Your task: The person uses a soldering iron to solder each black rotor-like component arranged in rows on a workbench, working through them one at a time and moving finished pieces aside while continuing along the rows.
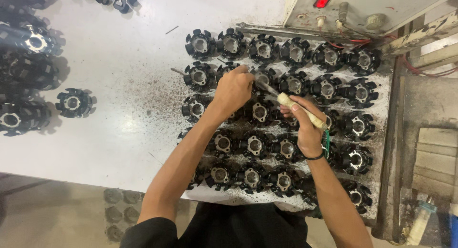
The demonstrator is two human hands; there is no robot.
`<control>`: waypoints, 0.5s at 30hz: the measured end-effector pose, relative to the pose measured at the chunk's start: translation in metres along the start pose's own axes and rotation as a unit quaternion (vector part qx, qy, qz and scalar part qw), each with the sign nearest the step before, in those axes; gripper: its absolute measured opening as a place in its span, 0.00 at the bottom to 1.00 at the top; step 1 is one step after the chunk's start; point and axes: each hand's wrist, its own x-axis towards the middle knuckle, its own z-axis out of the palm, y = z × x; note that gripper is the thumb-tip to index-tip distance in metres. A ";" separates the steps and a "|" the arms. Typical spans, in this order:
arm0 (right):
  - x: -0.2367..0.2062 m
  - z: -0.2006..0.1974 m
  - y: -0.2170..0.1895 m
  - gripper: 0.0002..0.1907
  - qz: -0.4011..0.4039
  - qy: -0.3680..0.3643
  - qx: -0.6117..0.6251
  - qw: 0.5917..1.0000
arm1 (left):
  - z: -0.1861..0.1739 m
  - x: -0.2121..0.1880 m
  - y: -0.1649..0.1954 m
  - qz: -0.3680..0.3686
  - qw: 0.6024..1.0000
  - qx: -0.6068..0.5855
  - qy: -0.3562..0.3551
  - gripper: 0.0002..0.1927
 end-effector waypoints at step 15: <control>0.001 0.000 0.001 0.16 0.002 -0.020 0.001 1.000 | 0.015 -0.002 -0.004 0.008 0.998 0.051 -0.028 0.13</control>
